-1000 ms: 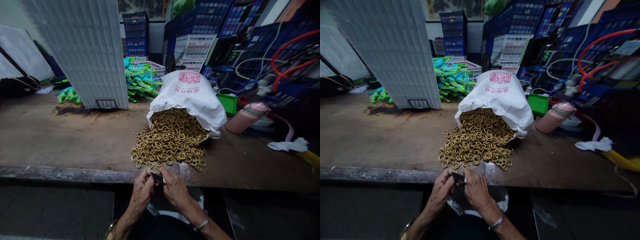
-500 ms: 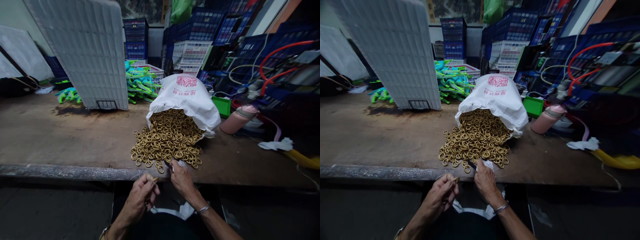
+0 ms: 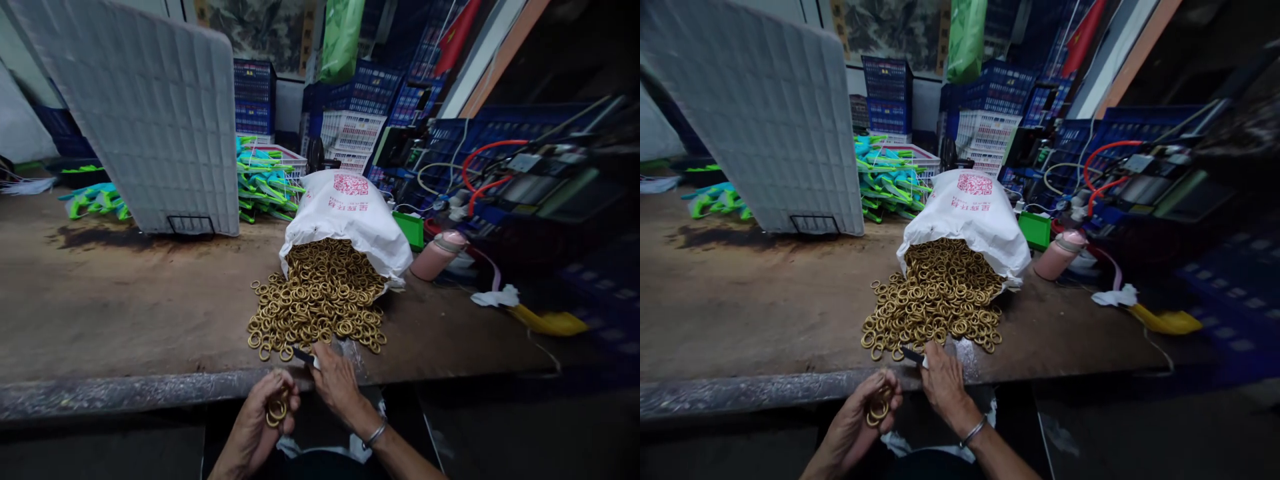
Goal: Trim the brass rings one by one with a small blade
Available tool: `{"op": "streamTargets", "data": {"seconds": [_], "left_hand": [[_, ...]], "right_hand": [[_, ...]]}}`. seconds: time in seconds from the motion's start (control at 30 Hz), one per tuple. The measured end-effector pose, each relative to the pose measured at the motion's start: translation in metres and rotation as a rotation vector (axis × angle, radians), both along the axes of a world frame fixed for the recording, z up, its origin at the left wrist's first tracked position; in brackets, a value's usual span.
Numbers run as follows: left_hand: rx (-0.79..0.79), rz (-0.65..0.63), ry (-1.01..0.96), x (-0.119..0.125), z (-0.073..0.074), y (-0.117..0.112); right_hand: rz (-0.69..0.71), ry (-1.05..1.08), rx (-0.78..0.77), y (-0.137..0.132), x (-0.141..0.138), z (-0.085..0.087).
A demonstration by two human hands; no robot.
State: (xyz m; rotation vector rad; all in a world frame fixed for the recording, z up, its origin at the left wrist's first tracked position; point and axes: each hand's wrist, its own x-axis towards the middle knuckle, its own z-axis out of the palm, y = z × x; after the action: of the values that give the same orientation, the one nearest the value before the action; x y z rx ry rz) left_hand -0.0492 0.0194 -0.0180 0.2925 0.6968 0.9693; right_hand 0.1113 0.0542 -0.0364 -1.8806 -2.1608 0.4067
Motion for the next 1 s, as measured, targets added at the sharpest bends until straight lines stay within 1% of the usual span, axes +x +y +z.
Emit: {"op": "streamTargets", "data": {"seconds": [0.1,0.2,0.3,0.37,0.47,0.57,0.63,0.7,0.77,0.83,0.9,0.93,1.0], "left_hand": [[-0.055,0.003,0.009,0.002,-0.005,0.003],[0.019,-0.017,0.091,0.008,-0.008,0.006],[0.096,0.0,0.233,0.016,-0.01,0.009],[0.106,0.019,0.324,0.021,-0.012,0.01],[0.135,0.064,0.373,0.028,-0.013,0.01],[0.164,0.123,0.339,0.033,-0.013,0.009],[0.15,0.145,0.331,0.036,-0.014,0.009],[0.136,0.162,0.361,0.04,-0.015,0.009],[0.156,0.172,0.427,0.044,-0.017,0.011],[0.229,0.172,0.517,0.045,-0.019,0.014],[0.361,0.215,0.625,0.045,-0.021,0.018],[0.427,0.233,0.676,0.045,-0.022,0.02],[0.522,0.231,0.77,0.044,-0.025,0.023]], "right_hand": [[-0.028,0.192,-0.023,0.005,0.002,-0.001],[-0.118,0.463,-0.032,0.011,-0.001,0.004],[-0.184,0.708,-0.015,0.015,-0.012,0.012],[-0.211,0.814,-0.003,0.015,-0.021,0.018],[-0.224,0.91,-0.012,0.011,-0.031,0.024],[-0.216,0.967,-0.049,0.003,-0.035,0.026],[-0.198,0.986,-0.069,-0.002,-0.033,0.027],[-0.178,0.978,-0.074,-0.007,-0.027,0.027],[-0.17,0.943,-0.065,-0.009,-0.018,0.027],[-0.138,0.89,-0.07,-0.01,-0.008,0.026],[-0.068,0.836,-0.08,-0.01,0.003,0.022],[-0.056,0.812,-0.096,-0.009,0.007,0.019],[-0.056,0.77,-0.118,-0.008,0.013,0.012]]}}
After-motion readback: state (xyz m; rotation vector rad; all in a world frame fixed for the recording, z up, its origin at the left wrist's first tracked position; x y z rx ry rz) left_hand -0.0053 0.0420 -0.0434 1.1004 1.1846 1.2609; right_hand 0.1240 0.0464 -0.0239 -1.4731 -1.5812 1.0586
